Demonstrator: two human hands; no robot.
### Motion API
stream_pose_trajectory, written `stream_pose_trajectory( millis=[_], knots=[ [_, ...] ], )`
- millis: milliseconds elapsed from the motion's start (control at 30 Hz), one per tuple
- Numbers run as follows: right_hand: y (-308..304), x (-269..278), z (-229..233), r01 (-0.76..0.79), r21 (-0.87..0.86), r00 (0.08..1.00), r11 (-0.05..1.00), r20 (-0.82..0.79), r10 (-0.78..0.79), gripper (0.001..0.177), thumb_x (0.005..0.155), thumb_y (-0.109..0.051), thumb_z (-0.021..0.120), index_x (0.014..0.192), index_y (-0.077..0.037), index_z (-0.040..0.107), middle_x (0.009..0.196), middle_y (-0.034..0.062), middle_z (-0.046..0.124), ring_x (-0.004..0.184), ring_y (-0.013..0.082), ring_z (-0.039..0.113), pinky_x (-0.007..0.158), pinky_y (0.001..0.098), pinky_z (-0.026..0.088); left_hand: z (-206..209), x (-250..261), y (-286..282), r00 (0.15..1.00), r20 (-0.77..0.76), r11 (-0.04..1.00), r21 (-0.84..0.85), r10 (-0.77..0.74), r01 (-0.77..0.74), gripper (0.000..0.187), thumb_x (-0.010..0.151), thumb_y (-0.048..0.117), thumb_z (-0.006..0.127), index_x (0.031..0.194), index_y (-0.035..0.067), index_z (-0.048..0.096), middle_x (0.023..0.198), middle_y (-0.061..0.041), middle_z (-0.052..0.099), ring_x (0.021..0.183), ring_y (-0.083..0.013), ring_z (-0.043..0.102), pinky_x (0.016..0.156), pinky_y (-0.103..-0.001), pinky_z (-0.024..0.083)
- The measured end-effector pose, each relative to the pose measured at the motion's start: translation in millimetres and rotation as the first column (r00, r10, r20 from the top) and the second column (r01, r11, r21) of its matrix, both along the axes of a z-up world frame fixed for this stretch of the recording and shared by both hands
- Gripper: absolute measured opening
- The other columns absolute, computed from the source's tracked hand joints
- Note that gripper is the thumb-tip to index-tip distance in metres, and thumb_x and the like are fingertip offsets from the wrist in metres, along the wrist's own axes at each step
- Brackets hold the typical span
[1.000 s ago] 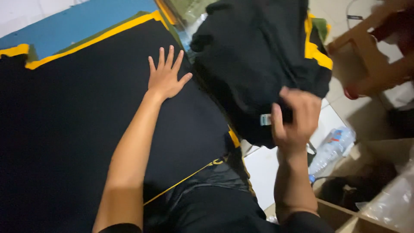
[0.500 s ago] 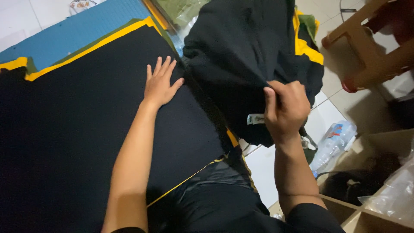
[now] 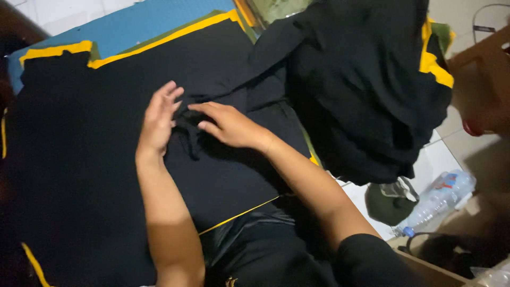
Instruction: The person repeatedly picks up black shirts from a pile, lays them flat on a table, and folds them by hand. The folded shirts are placed back on the table. The process is repeated multiple times throughout the clip.
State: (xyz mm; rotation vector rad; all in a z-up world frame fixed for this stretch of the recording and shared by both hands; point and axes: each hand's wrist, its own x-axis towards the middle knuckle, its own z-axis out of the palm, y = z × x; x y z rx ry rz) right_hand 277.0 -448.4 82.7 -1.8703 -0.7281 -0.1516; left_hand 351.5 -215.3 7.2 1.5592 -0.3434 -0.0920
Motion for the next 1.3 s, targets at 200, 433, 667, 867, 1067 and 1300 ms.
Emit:
stream_pose_trajectory(
  millis=[200,433,667,867,1067,1300],
  knots=[
    [-23,59,-51,0.311,0.000,0.891,0.950,0.348,-0.292,0.015,0.093,-0.002,0.067,0.106,-0.001,0.073,0.094,0.0225,0.075,0.091,0.0430,0.073,0.084,0.0502,0.057,8,-21,-43,0.971,0.213,0.594,0.769,0.106,-0.234,0.093,0.085,0.056,0.078,0.158,0.011,0.041,0.151,-0.022,0.050,0.131,-0.0485,0.054,0.096,-0.068,0.047],
    [-92,70,-55,0.710,0.281,0.516,0.646,0.418,-0.748,0.019,0.102,-0.009,0.058,0.117,-0.006,0.070,0.106,0.0091,0.070,0.089,0.0244,0.064,0.082,0.0373,0.050,-17,5,-61,0.849,0.526,0.486,0.732,0.041,-0.477,0.031,0.089,0.021,0.072,0.117,0.008,0.067,0.105,-0.019,0.064,0.095,-0.0435,0.059,0.082,-0.055,0.050],
    [-81,58,-48,0.650,0.278,0.628,0.707,0.327,-0.706,0.021,0.105,-0.010,0.055,0.122,-0.005,0.067,0.105,0.0127,0.063,0.092,0.0240,0.067,0.083,0.0366,0.055,83,-5,53,0.836,0.546,0.387,0.758,0.065,-0.525,0.040,0.094,0.031,0.078,0.123,0.004,0.074,0.112,-0.018,0.069,0.102,-0.0431,0.064,0.082,-0.054,0.049],
    [-74,58,-45,0.607,0.211,0.676,0.766,0.369,-0.638,0.019,0.102,-0.004,0.058,0.118,-0.003,0.068,0.105,0.0132,0.068,0.099,0.0251,0.067,0.087,0.0360,0.057,76,-8,121,0.776,0.622,0.374,0.698,0.104,-0.610,0.037,0.096,0.023,0.079,0.123,-0.002,0.075,0.118,-0.021,0.069,0.107,-0.0433,0.063,0.087,-0.053,0.048],
    [-84,65,-54,0.661,0.246,0.670,0.709,0.231,-0.705,0.023,0.101,-0.004,0.055,0.121,-0.004,0.066,0.112,0.0143,0.068,0.107,0.0260,0.068,0.094,0.0371,0.056,27,-8,215,0.504,0.841,0.269,0.449,0.195,-0.852,0.035,0.089,0.001,0.088,0.118,-0.011,0.073,0.110,-0.028,0.069,0.101,-0.0451,0.063,0.084,-0.053,0.048],
    [-80,77,-74,0.614,-0.001,0.729,0.789,0.383,-0.567,0.029,0.098,-0.006,0.065,0.126,-0.003,0.067,0.121,0.0153,0.069,0.115,0.0336,0.063,0.101,0.0436,0.048,-12,-41,274,0.519,0.710,-0.102,0.631,0.477,-0.769,0.034,0.093,0.018,0.087,0.126,0.018,0.077,0.142,-0.013,0.054,0.123,-0.0456,0.044,0.088,-0.068,0.030]
  ],
)
